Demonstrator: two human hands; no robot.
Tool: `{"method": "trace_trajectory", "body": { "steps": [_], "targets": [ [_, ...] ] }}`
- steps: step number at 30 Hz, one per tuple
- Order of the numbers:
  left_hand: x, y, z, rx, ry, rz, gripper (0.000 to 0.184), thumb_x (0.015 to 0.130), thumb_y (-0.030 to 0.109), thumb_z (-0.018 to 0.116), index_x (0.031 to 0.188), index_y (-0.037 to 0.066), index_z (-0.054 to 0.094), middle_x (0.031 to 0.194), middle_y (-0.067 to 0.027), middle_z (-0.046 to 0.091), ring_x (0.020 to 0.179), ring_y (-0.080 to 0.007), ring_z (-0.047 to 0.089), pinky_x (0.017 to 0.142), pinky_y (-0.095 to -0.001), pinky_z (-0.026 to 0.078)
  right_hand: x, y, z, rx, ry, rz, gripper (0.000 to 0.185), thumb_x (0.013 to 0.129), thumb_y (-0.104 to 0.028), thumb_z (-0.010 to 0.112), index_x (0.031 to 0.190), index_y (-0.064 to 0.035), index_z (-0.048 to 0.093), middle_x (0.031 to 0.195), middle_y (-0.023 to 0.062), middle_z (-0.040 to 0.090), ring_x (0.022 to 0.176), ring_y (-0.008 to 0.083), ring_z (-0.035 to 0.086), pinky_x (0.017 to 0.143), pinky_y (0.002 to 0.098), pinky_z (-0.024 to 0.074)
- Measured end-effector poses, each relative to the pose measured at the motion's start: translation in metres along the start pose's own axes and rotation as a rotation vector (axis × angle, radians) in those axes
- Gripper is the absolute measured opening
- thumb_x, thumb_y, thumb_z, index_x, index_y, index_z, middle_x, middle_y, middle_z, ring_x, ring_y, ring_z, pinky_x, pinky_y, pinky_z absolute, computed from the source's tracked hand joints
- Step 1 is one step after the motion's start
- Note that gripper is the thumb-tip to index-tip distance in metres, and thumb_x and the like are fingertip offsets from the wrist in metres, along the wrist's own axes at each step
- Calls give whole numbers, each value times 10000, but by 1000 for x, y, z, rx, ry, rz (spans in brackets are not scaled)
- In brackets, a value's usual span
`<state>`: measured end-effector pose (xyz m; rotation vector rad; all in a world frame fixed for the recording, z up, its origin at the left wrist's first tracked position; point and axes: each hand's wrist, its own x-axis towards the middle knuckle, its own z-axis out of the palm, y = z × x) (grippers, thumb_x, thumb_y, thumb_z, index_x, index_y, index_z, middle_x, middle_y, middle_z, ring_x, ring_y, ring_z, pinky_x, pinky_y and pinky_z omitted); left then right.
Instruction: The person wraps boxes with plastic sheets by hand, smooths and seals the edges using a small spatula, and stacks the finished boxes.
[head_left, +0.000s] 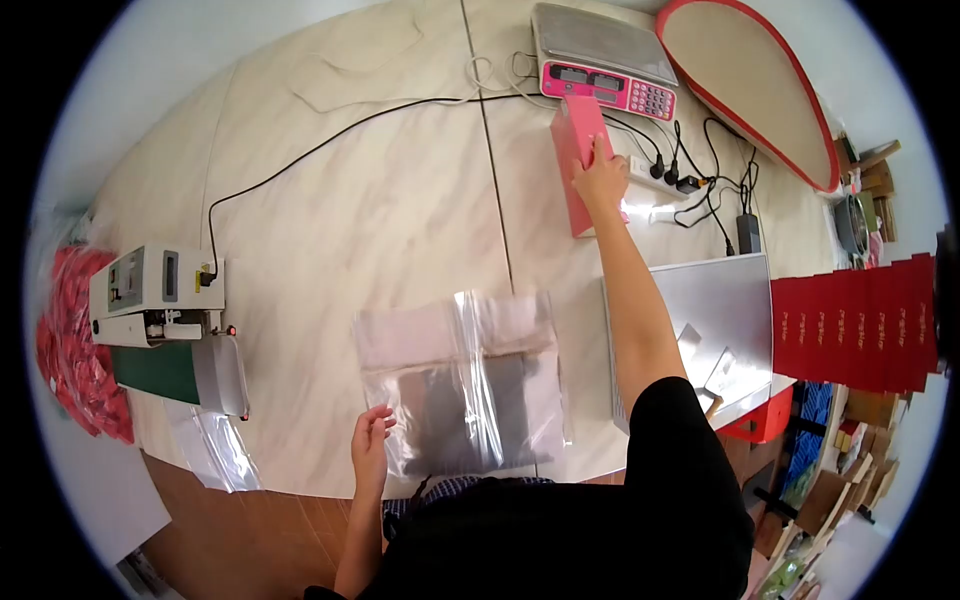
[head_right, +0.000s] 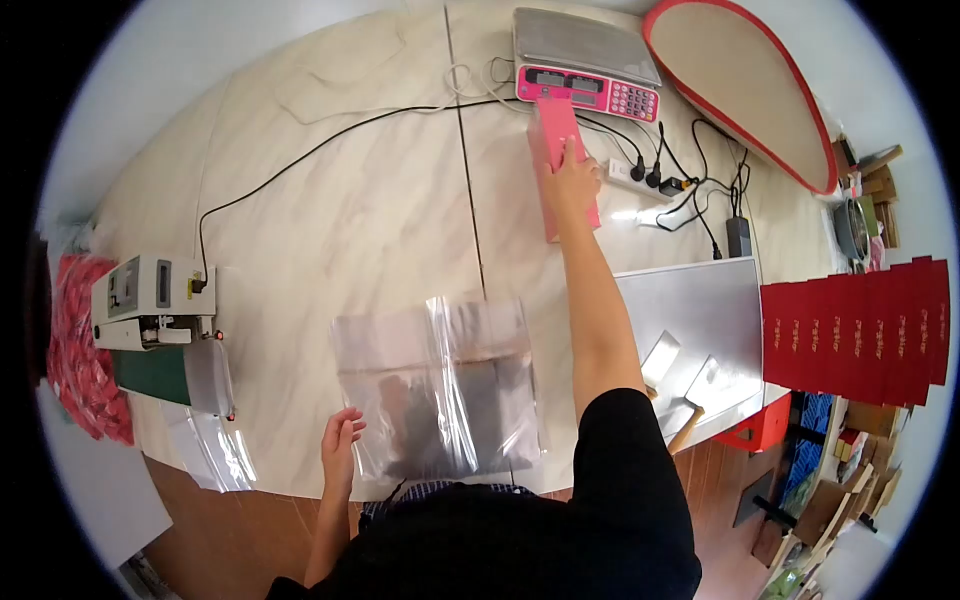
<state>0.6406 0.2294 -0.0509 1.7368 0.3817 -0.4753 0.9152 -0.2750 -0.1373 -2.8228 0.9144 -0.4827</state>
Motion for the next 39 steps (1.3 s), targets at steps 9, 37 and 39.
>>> {"method": "trace_trajectory", "body": {
  "steps": [9,37,39],
  "targets": [
    [10,-22,13,25,-143,135,221,1005,145,509,1160,28,614,1068,-49,660,949,-133,620,842,-266,474,36,6,10,153,-169,-65,823,816,-563,630,1499,-205,339,1200,361,510,1142,502,514,975,558,407],
    [-100,-23,15,84,-627,463,234,1011,117,489,1171,-22,589,1076,-105,658,981,-168,619,902,-298,481,-451,243,-356,372,628,402,451,797,-139,750,1181,-3,557,1074,148,581,948,269,568,857,377,467],
    [-107,-27,16,94,-614,457,271,1015,175,489,1199,-1,582,1093,-99,648,978,-158,613,864,-289,469,-435,286,-357,471,668,475,540,789,-212,790,1206,17,535,1060,155,568,920,258,564,833,375,477]
  ]
}}
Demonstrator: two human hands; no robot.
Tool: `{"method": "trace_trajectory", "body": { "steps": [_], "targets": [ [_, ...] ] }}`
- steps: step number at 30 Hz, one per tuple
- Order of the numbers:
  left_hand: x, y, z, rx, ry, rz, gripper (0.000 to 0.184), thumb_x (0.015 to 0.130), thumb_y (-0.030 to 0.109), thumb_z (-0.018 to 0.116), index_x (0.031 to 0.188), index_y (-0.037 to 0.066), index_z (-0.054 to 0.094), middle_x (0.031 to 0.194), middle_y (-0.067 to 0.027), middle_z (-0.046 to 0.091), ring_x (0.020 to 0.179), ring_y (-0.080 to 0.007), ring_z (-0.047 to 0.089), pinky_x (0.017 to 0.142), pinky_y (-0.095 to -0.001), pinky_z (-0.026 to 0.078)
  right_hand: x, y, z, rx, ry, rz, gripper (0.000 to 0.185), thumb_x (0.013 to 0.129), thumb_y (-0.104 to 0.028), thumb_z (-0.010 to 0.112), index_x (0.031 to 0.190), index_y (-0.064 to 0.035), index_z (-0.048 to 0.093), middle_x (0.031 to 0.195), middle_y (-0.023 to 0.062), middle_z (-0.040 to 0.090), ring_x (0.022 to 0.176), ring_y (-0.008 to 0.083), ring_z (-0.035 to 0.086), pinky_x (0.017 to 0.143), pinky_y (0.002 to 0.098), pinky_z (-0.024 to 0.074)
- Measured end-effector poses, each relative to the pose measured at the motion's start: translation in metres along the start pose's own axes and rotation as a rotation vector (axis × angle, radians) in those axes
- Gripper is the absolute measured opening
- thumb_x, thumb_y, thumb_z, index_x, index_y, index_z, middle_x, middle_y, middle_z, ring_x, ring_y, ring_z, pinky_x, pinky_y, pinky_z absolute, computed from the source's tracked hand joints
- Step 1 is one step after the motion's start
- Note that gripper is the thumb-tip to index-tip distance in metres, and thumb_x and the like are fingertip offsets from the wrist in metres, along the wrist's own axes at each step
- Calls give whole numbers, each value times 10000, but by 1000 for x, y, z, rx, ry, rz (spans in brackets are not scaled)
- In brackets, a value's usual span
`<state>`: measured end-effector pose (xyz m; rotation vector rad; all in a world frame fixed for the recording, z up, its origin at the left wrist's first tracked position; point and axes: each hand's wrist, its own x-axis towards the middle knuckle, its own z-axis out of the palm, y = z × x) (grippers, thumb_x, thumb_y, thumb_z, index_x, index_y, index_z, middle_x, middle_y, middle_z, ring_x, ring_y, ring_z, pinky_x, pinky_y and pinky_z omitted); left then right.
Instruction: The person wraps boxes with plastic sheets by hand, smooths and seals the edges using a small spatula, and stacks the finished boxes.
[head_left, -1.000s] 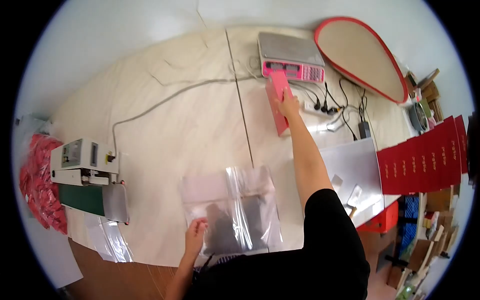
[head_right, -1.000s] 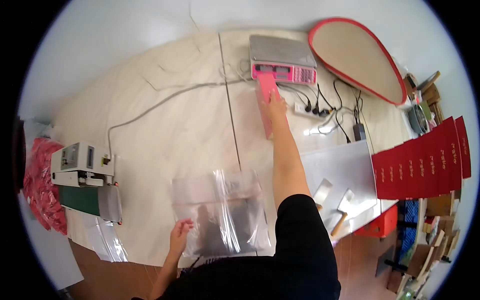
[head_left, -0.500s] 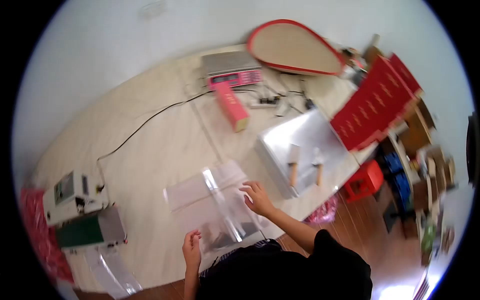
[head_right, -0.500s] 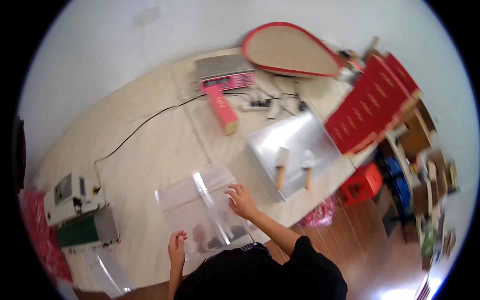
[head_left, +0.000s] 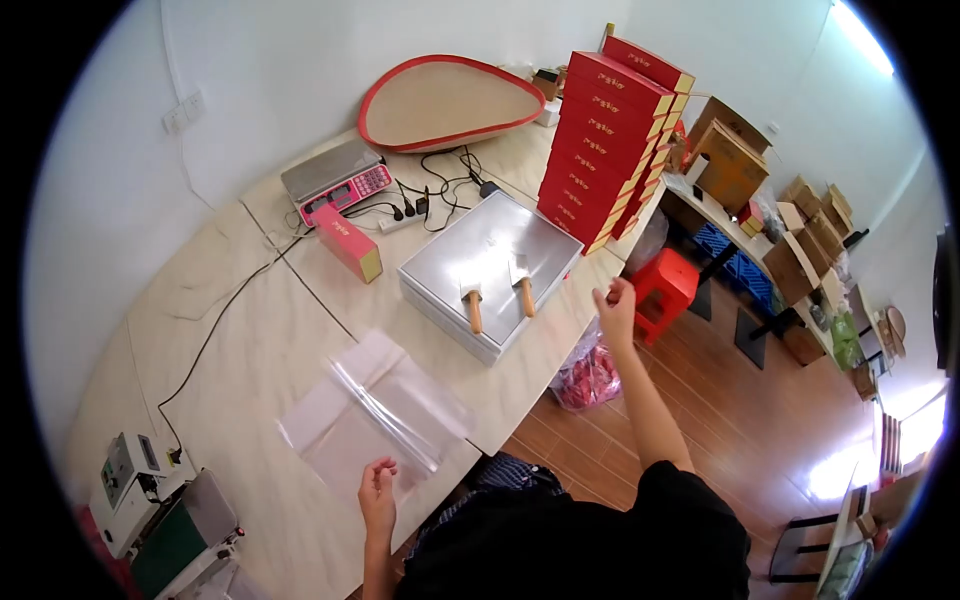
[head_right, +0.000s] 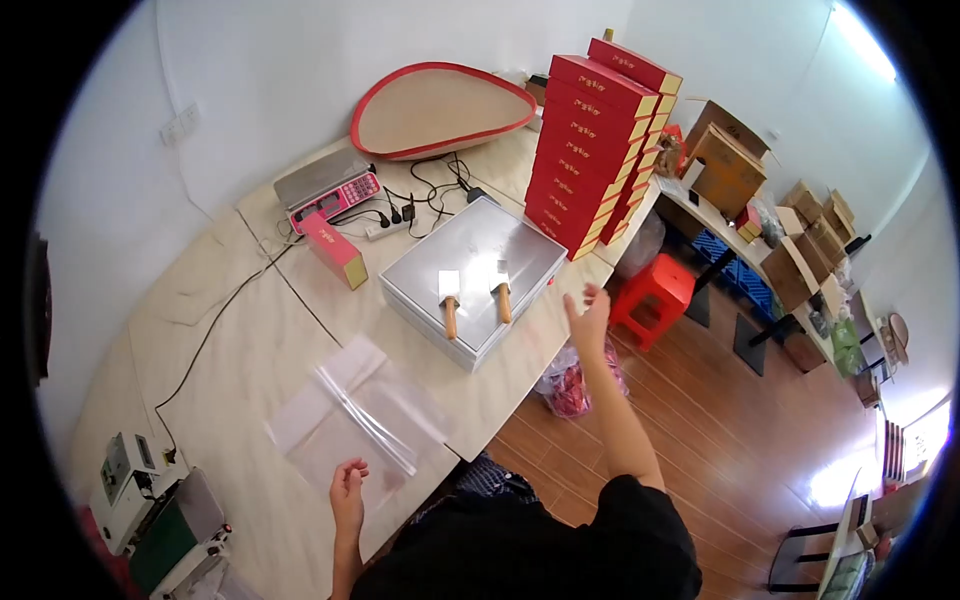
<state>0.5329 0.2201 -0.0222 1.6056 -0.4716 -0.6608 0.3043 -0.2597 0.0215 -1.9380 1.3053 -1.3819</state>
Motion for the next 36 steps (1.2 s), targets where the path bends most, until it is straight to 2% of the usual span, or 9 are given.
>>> {"method": "trace_trajectory", "body": {
  "steps": [2,6,11,14,20,24,28,33,36],
  "targets": [
    [-6,-3,7,15,8,-10,269,1015,180,490,1196,5,585,1093,-95,652,974,-156,618,845,-286,468,40,18,2,-2,69,-14,559,800,-218,804,1224,0,513,1052,84,548,902,165,513,822,298,462],
    [2,0,26,28,58,-113,233,1008,100,487,1183,-27,575,1064,-107,653,970,-180,628,908,-301,481,137,16,2,167,76,123,937,685,-452,878,1324,75,441,1169,185,546,1055,258,542,918,356,458],
    [60,-7,79,-18,173,-183,261,1022,194,474,1193,36,592,1082,-84,667,942,-152,633,810,-264,470,304,24,-5,-120,211,-157,1153,599,-572,876,1404,75,363,1330,284,493,1225,384,505,1021,457,407],
    [106,20,141,-84,204,-173,261,1021,193,477,1192,32,591,1078,-81,667,942,-153,635,816,-270,473,388,-11,-29,71,87,-272,1226,587,-607,863,1436,82,307,1361,283,472,1284,385,453,1083,448,346],
    [175,86,256,-73,62,-21,263,1023,193,483,1194,21,586,1079,-80,664,959,-150,630,839,-273,476,509,10,-21,-80,-7,-222,1402,584,-682,820,1524,43,74,1543,283,207,1453,390,185,1174,459,206],
    [203,106,289,-122,-9,21,258,1024,195,482,1180,23,593,1086,-79,661,980,-141,621,858,-269,469,521,9,-12,-13,-66,-251,1402,588,-666,823,1532,27,52,1565,270,145,1464,388,142,1180,460,200],
    [237,121,308,-123,-61,-61,304,1033,234,468,1231,21,560,1129,-94,650,1007,-160,620,879,-289,466,515,8,-11,121,-22,-294,1192,620,-491,873,1506,-44,213,1470,226,302,1379,363,289,1136,463,275],
    [297,199,384,-493,-299,-34,587,1016,459,448,1430,54,354,1269,-151,602,1183,-225,562,1012,-378,428,432,-2,-22,188,42,-569,1026,622,-305,869,1440,-52,304,1386,167,346,1321,321,347,1104,420,300],
    [315,224,433,-806,-467,-81,679,980,547,464,1446,70,337,1340,-156,563,1263,-236,514,1080,-416,386,342,-14,-28,131,-11,-776,1188,521,-490,904,1426,-65,263,1467,231,270,1395,410,251,1131,540,221]
  ]
}}
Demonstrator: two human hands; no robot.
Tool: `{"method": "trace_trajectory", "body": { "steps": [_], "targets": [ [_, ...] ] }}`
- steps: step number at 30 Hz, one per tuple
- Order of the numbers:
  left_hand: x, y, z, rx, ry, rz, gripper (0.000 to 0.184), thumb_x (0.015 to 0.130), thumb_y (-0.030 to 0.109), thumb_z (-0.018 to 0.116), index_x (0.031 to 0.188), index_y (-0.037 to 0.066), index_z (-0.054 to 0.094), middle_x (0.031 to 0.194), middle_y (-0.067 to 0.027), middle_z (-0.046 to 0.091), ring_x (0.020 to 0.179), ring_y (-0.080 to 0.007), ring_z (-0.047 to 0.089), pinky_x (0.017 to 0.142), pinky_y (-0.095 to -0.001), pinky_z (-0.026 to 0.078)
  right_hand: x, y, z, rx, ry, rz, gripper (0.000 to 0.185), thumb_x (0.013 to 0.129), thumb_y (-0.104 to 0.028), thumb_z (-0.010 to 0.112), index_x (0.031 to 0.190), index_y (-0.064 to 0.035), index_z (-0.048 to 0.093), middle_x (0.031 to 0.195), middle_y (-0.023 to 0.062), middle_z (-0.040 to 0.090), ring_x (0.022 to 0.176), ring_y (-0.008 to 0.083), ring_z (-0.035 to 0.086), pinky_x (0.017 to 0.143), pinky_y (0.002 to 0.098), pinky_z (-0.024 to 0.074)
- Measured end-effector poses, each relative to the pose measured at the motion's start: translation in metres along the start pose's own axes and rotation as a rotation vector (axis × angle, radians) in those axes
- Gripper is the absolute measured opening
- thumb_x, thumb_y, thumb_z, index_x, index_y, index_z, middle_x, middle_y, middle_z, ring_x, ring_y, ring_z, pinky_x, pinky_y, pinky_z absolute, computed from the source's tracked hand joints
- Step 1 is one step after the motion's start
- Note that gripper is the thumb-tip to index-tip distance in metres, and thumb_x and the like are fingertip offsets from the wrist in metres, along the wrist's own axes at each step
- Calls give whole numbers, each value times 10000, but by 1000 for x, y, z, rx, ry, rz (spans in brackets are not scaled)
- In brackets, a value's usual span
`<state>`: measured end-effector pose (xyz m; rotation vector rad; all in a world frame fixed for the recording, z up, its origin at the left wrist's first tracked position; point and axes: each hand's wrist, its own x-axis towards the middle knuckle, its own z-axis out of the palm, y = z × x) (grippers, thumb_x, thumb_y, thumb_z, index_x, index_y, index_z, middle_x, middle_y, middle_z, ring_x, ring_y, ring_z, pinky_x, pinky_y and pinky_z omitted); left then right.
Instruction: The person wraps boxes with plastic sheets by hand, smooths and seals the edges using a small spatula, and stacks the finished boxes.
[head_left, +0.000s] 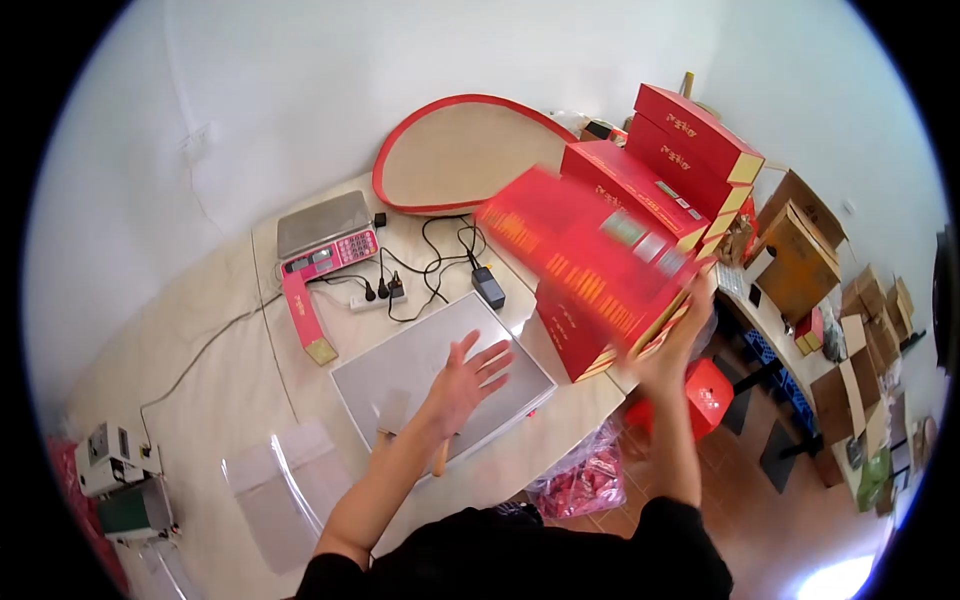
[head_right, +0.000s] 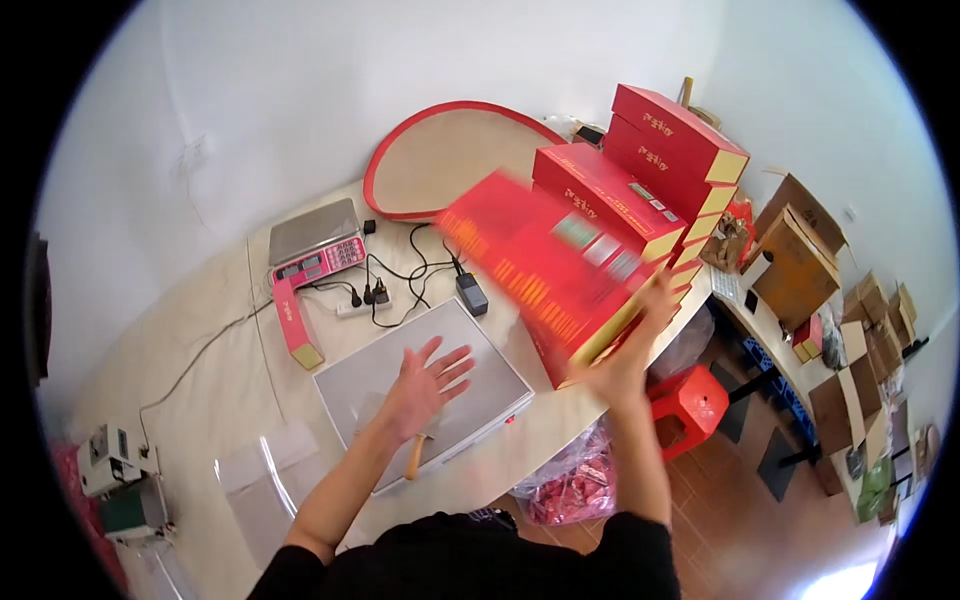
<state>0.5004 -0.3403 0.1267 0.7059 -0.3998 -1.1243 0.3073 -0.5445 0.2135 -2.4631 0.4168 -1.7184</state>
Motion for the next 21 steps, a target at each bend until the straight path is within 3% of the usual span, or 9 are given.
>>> {"method": "trace_trajectory", "body": {
  "steps": [2,4,6,11,12,14,17,20,21],
  "targets": [
    [1,-7,6,-166,-94,-28,720,957,593,476,1445,79,346,1368,-148,546,1291,-234,493,1105,-432,366,-42,-48,6,245,-84,-79,1099,444,-532,936,1325,-149,404,1469,288,217,1369,480,250,1109,598,212],
    [-10,-10,-2,-285,150,-181,726,906,605,565,1422,118,412,1396,-77,537,1277,-227,509,1117,-430,352,-75,-87,7,273,-268,-116,1047,414,-408,972,1294,-213,439,1474,275,203,1344,480,271,1098,636,216],
    [-39,-10,-30,-341,120,-119,636,923,471,616,1408,103,427,1386,-70,541,1257,-225,523,1098,-419,369,-110,-104,19,363,-301,-48,1052,420,-326,974,1317,-203,438,1474,289,204,1369,499,233,1102,629,222],
    [-124,-7,-87,-212,481,281,551,923,279,645,1390,77,433,1360,-53,544,1225,-219,541,1077,-406,383,-158,-147,53,480,-610,233,958,603,-319,892,1406,-92,420,1507,306,195,1409,481,201,1133,570,224],
    [-143,-4,-92,-242,546,309,551,923,279,645,1390,77,433,1360,-53,544,1225,-219,541,1077,-406,383,-159,-162,60,603,-677,302,787,787,-305,757,1443,-67,394,1525,273,214,1420,412,240,1132,513,267],
    [-175,17,-102,77,597,510,549,903,211,668,1383,76,438,1346,-74,546,1238,-197,520,1078,-395,379,-173,-184,84,916,-778,539,648,920,-342,615,1441,-32,387,1503,228,314,1394,355,330,1112,454,321],
    [-230,24,-127,878,549,439,577,863,192,719,1356,98,434,1322,-129,528,1239,-224,499,1099,-409,346,-155,-224,117,1340,-977,1065,734,982,-567,432,1448,-3,370,1459,178,423,1283,301,489,1069,432,387],
    [-255,50,-134,1218,441,1186,685,721,220,830,1261,156,415,1323,-98,489,1270,-223,481,1133,-564,218,-158,-234,141,1438,-1090,1338,773,985,-619,359,1465,-14,351,1451,178,441,1277,298,497,1078,440,389],
    [-274,49,-145,1413,399,1158,679,726,212,826,1263,176,412,1329,-83,487,1269,-229,481,1144,-558,212,-147,-241,151,1992,-1201,1620,753,991,-608,355,1462,-21,361,1436,175,461,1284,292,493,1081,432,393]
  ]
}}
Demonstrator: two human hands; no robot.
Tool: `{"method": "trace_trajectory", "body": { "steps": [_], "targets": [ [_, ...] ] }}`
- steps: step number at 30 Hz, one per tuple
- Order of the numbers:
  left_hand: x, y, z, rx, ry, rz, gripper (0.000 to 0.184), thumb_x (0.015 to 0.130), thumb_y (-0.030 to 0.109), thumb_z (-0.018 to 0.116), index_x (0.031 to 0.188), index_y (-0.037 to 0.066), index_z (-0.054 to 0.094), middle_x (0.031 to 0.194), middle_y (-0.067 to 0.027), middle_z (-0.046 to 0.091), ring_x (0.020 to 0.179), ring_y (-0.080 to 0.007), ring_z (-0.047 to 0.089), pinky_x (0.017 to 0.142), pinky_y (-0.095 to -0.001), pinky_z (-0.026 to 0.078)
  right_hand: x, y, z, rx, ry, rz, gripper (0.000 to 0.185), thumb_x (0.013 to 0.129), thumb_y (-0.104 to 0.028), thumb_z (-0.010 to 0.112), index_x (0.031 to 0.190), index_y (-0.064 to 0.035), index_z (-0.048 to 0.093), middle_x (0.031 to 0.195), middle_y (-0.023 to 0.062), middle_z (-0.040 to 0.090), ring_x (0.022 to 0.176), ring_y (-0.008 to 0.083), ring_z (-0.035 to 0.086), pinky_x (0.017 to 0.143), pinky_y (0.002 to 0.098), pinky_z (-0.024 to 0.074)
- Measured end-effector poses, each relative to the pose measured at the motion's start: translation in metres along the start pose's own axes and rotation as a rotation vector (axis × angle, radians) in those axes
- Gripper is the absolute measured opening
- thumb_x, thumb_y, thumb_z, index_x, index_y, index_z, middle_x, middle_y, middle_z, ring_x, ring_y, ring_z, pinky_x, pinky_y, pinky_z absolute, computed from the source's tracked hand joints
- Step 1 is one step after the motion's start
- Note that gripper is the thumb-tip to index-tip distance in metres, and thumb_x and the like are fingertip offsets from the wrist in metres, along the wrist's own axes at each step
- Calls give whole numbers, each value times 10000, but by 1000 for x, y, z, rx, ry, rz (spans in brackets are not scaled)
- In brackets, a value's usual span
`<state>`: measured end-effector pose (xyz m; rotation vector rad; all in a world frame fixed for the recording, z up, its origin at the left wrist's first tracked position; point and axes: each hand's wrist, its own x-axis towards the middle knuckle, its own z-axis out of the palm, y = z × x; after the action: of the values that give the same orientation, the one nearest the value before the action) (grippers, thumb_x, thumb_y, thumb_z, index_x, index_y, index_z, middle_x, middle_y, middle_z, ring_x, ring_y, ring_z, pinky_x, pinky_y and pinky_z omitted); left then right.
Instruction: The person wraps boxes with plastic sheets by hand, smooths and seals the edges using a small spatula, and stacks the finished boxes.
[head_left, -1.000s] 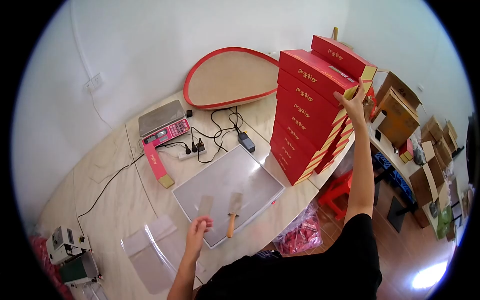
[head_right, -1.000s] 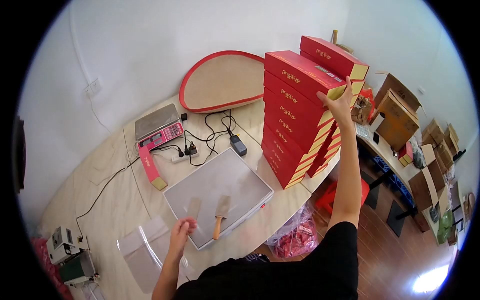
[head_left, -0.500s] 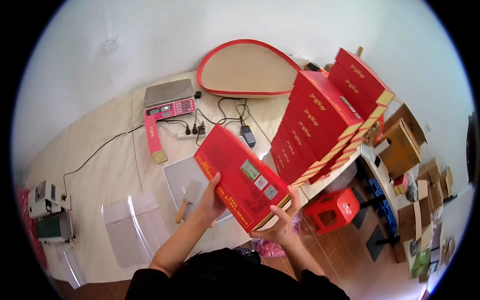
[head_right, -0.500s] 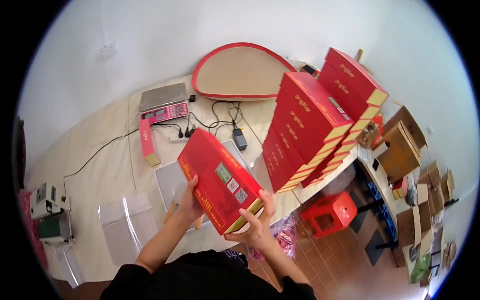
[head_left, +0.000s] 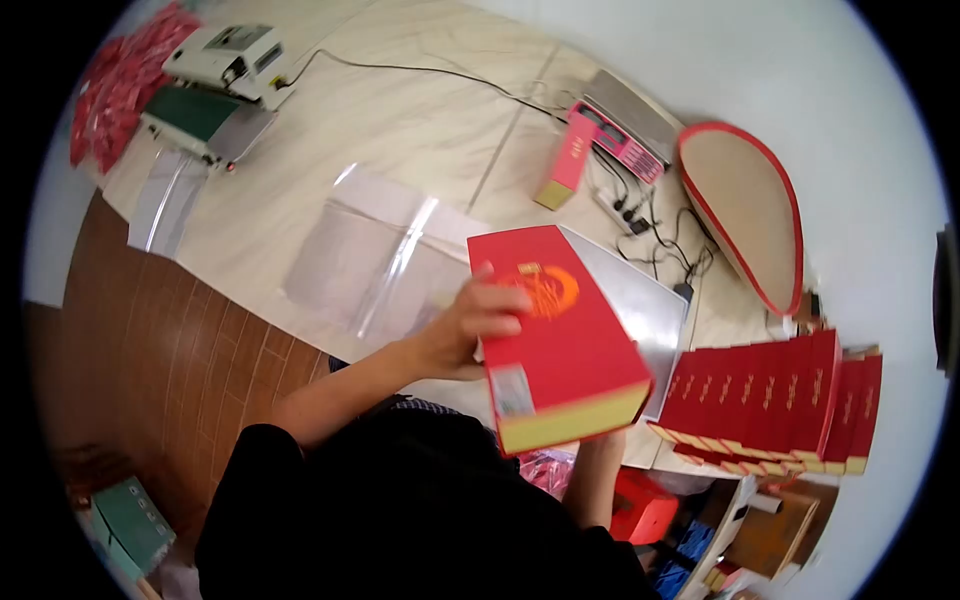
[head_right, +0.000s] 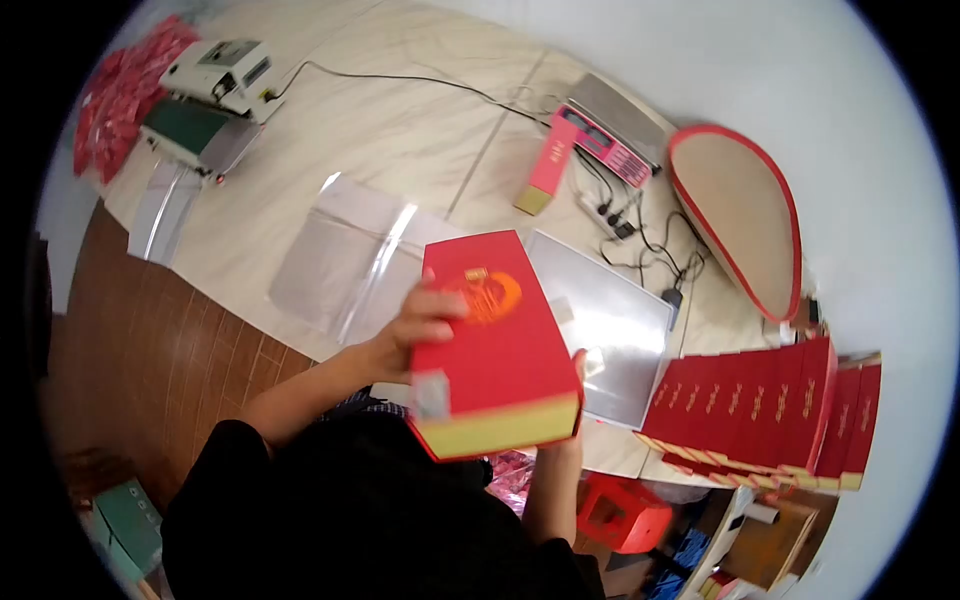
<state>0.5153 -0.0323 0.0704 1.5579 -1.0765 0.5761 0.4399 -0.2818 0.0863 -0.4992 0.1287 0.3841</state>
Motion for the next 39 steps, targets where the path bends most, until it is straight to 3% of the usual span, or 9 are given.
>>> {"method": "trace_trajectory", "body": {
  "steps": [3,4,7,10,15,19,21,25,39],
  "targets": [
    [-42,-18,-35,178,-120,116,590,803,131,744,1279,234,412,1378,-53,470,1298,-238,463,1169,-532,219,32,30,44,-249,295,87,660,1002,-493,452,1463,-29,364,1436,172,458,1291,277,489,1084,381,402],
    [-53,-25,-56,206,-212,131,630,802,94,736,1303,253,390,1383,-51,469,1302,-229,469,1175,-524,210,39,42,55,-345,371,95,621,983,-352,524,1468,-12,340,1438,175,454,1298,271,482,1085,370,399],
    [-85,-53,-111,118,-316,89,532,852,37,622,1310,240,443,1416,-53,450,1375,-247,398,1169,-494,263,80,89,59,-409,298,150,648,938,-255,560,1482,-9,307,1428,179,463,1290,262,488,1083,369,399],
    [-114,-84,-152,347,-586,-296,518,827,72,628,1324,167,519,1490,-118,376,1412,-296,329,1167,-500,261,116,147,69,-552,471,12,720,880,-143,580,1513,-34,255,1408,181,479,1264,263,510,1052,360,426],
    [-228,-173,-200,425,-425,-770,833,828,292,702,1507,78,270,1567,-173,233,1468,-337,182,1197,-509,134,148,210,71,-1179,767,-197,827,788,-19,641,1518,-48,255,1423,187,451,1246,272,517,1024,361,448],
    [-263,-207,-222,513,-676,-783,895,825,402,689,1527,76,239,1592,-164,187,1482,-328,144,1202,-507,107,147,237,83,-1199,924,-209,821,764,-28,664,1498,-36,295,1427,190,436,1255,284,501,1037,381,434],
    [-273,-212,-227,553,-802,-724,926,817,480,675,1540,110,229,1606,-132,174,1486,-305,146,1201,-502,109,149,252,86,-1476,931,-245,776,796,-66,637,1497,-55,303,1406,177,433,1242,266,497,1024,388,453],
    [-283,-205,-232,499,-883,-663,945,817,477,687,1549,117,210,1619,-137,123,1496,-307,110,1197,-513,127,174,268,107,-1613,1020,-239,788,741,-101,698,1461,-57,380,1320,193,480,1245,326,484,1050,409,412],
    [-287,-207,-231,504,-838,-629,941,807,490,677,1554,153,215,1619,-119,154,1494,-313,122,1194,-511,137,274,323,53,-1875,965,-305,812,691,-173,731,1448,-158,436,1298,217,467,1050,352,610,826,419,556]
  ]
}}
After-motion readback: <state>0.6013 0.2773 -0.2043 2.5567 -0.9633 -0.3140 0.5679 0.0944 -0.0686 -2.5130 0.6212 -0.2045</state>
